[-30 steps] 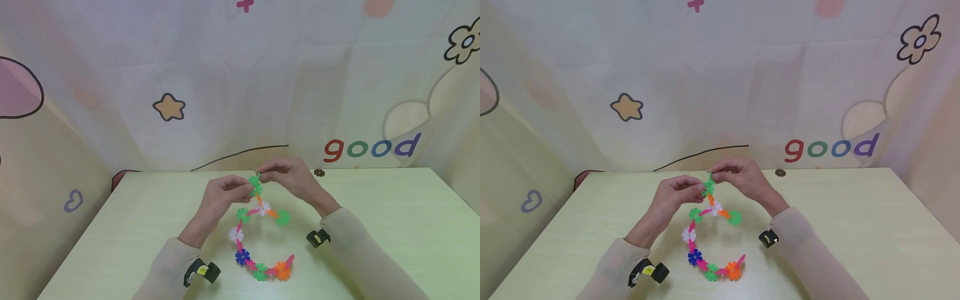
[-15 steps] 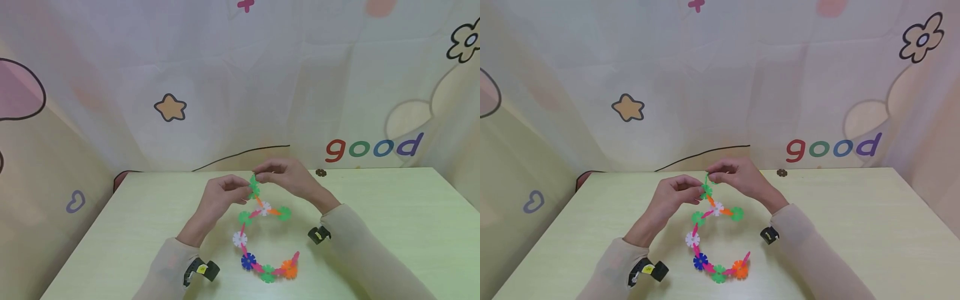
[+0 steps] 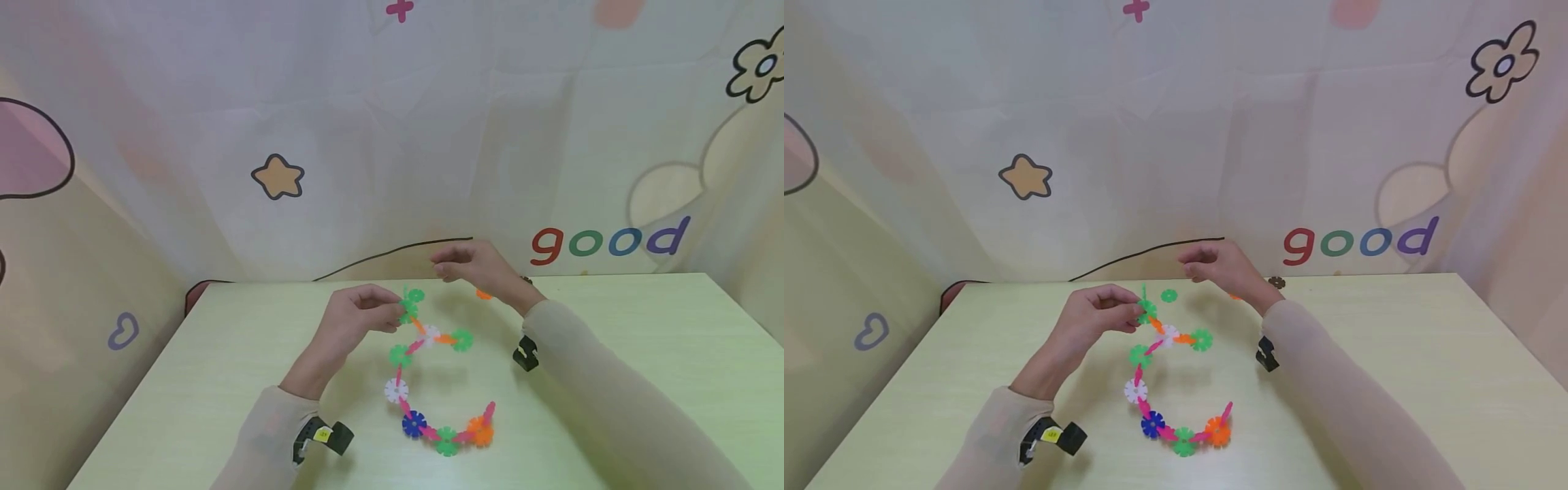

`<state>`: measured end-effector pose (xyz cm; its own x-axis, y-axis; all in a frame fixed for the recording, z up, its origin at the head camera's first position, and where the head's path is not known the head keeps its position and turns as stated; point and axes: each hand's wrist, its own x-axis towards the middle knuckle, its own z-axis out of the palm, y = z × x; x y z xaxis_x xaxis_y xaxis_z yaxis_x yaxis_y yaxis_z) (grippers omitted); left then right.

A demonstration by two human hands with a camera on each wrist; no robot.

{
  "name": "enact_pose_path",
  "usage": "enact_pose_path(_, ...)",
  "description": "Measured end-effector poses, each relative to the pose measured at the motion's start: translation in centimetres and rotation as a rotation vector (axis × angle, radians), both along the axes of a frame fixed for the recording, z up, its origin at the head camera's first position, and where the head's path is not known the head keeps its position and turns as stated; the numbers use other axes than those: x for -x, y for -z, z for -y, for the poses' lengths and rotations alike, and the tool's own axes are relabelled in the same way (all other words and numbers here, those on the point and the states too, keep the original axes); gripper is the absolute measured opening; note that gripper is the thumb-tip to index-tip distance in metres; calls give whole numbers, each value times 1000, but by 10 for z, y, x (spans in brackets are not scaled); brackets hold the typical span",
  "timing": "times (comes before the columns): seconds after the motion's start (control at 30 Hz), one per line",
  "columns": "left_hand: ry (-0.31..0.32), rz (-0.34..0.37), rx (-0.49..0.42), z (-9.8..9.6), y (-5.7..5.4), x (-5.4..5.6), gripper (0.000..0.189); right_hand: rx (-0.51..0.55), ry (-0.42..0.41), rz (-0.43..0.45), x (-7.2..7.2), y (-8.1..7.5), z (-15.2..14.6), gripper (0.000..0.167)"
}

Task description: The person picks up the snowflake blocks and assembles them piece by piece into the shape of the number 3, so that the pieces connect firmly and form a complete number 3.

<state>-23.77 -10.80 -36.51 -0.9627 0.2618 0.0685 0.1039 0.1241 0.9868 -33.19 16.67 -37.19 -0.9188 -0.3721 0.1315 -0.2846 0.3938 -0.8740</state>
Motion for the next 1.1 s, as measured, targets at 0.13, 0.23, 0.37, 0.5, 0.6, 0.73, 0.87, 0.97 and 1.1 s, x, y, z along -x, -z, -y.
enact_pose_path(0.13, 18, 8, 1, 2, 0, 1, 20, -23, -13, 1, 14, 13, 2, 35)
enact_pose_path(0.23, 35, 12, 17, 3, 0, 2, 20, -51, -27, 7, 23, 23, 3, 33)
enact_pose_path(0.37, 61, 16, 43, 6, 0, 4, 21, -118, -47, -5, 31, 31, 8, 30)
enact_pose_path(0.5, 87, 13, 52, 8, -1, 4, 21, -207, -79, -22, 37, 35, 15, 31)
enact_pose_path(0.6, 105, 13, 49, 9, -1, 4, 20, -261, -109, -29, 40, 37, 22, 33)
enact_pose_path(0.73, 124, 21, 44, 9, -2, 3, 19, -299, -134, -36, 44, 39, 29, 32)
enact_pose_path(0.87, 138, 18, 36, 9, -3, 3, 19, -392, -151, -79, 43, 37, 35, 30)
enact_pose_path(0.97, 142, 17, 32, 9, -4, 3, 18, -468, -164, -117, 39, 33, 40, 26)
enact_pose_path(1.1, 140, 21, 28, 9, -3, 3, 17, -497, -175, -139, 38, 32, 43, 19)
